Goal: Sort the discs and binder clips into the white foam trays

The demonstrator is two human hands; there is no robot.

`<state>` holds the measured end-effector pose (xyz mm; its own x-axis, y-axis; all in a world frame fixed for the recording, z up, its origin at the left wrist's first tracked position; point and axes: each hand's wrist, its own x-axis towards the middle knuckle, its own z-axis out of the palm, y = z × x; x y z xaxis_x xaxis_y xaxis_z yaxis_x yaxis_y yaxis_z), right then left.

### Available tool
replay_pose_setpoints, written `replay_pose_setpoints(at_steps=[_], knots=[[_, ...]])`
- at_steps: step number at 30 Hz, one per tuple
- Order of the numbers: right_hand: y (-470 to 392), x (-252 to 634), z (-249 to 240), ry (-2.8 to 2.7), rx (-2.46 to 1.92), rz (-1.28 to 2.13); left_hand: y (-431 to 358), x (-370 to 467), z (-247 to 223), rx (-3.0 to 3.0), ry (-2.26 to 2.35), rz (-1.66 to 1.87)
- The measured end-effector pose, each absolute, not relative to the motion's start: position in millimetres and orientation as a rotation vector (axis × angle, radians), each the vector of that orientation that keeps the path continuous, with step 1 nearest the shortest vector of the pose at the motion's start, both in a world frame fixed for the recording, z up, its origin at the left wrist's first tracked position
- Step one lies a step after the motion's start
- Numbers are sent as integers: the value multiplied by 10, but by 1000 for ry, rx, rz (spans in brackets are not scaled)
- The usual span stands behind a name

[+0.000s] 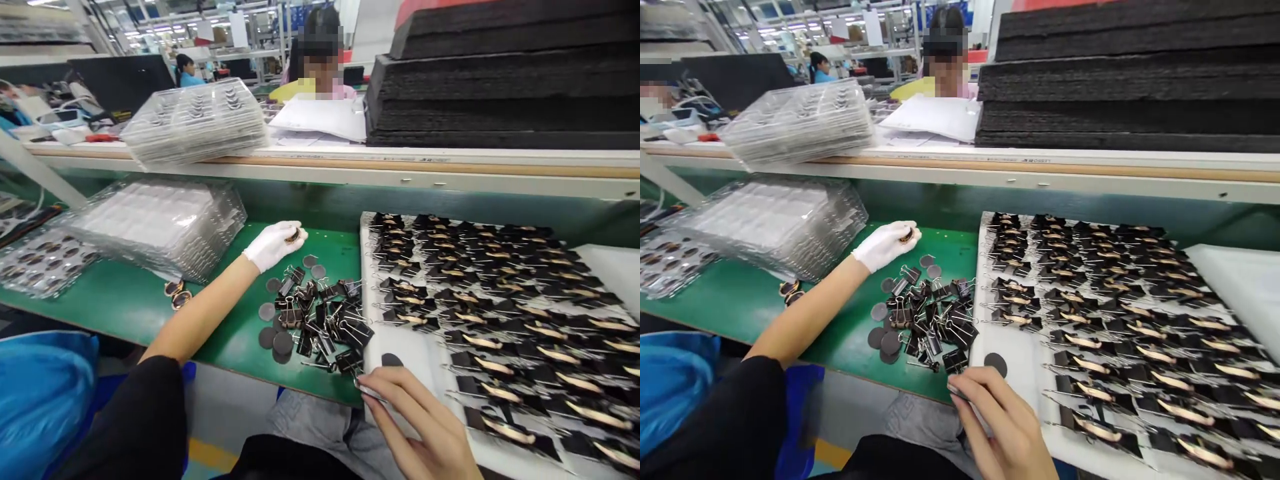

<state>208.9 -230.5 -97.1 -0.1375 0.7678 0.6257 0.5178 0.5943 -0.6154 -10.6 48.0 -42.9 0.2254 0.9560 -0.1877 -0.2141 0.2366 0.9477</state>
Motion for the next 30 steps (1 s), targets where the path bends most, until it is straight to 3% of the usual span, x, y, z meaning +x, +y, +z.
replay_pose_setpoints(at_steps=[6, 12, 18, 25, 30], knots=[[-1995, 1871, -842, -1504, -1202, 28, -186, 320, -135, 1769, 837, 536], [-1812, 1762, -831, -1308, -1314, -161, -427, 393, -231, 1699, 665, 232], [-1825, 1750, -883, -1453, -1341, -423, -485, 424, -305, 1800, 798, 280], [-1970, 1766, -855, -1852, -1076, -304, -501, 442, -349, 1979, 864, 401], [-1952, 1786, -882, -1732, -1176, -441, -537, 433, -310, 2016, 773, 410]])
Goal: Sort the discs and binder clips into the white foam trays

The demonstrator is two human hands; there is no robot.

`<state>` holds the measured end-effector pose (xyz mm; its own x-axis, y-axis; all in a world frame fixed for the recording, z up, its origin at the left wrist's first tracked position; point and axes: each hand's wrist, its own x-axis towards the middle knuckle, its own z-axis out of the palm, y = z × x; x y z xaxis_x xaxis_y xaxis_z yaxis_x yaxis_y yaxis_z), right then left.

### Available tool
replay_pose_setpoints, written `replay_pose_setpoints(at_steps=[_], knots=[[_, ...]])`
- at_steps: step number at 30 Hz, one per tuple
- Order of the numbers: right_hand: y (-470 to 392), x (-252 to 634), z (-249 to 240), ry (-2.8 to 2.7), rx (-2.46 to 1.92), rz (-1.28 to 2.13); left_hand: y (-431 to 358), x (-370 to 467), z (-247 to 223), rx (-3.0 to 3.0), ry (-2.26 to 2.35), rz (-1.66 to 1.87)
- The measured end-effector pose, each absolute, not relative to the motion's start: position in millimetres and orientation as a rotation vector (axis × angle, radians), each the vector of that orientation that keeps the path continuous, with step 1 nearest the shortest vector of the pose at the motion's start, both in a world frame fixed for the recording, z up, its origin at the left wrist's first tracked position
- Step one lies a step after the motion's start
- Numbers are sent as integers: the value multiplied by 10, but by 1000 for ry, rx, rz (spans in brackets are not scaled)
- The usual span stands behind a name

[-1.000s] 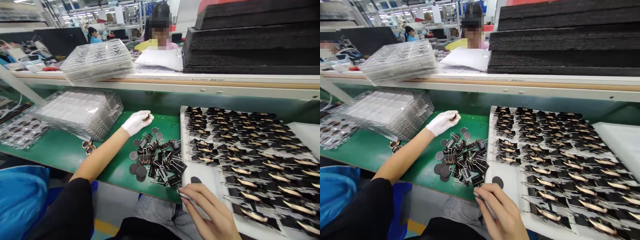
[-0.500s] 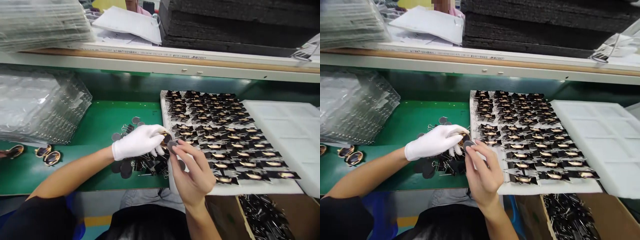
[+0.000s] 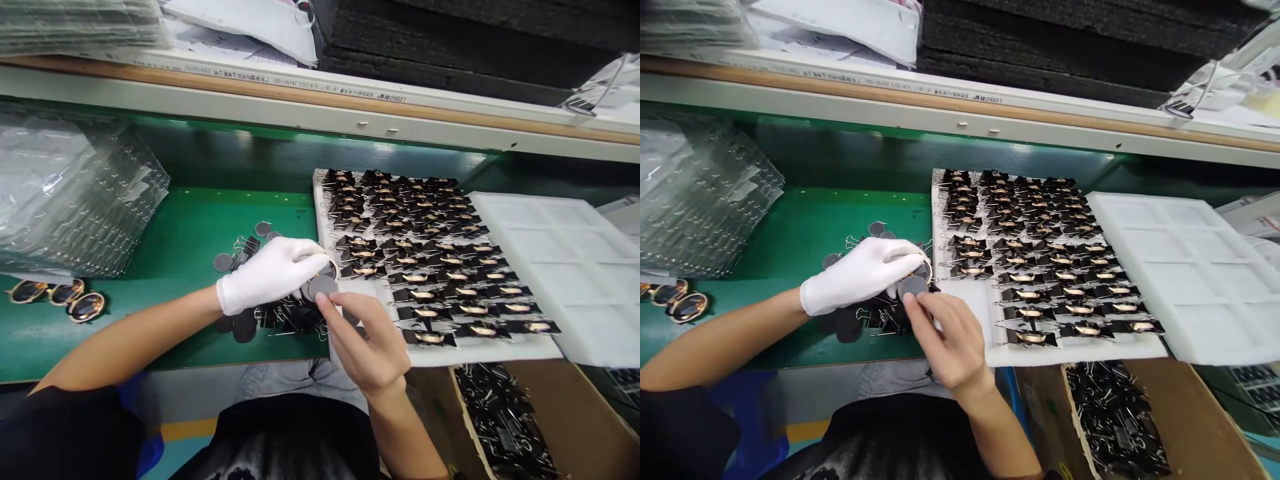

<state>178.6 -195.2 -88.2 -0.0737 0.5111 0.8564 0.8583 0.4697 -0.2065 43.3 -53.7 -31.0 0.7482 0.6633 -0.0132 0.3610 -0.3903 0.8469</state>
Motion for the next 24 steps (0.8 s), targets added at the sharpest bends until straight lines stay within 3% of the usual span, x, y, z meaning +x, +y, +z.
replay_pose_setpoints(at_steps=[12, 16, 21, 24], knots=[[-1949, 1824, -904, -1643, -1447, -498, -586, 360, -176, 2041, 540, 229], [-1977, 1808, -918, -1414, -1379, -239, -592, 349, -196, 1991, 482, 203], [-2027, 1717, -911, -1075, -1200, 411, -657, 306, -170, 1979, 491, 129], [-2009, 1678, -937, -893, -1147, 617, -667, 269, -153, 2167, 512, 93]])
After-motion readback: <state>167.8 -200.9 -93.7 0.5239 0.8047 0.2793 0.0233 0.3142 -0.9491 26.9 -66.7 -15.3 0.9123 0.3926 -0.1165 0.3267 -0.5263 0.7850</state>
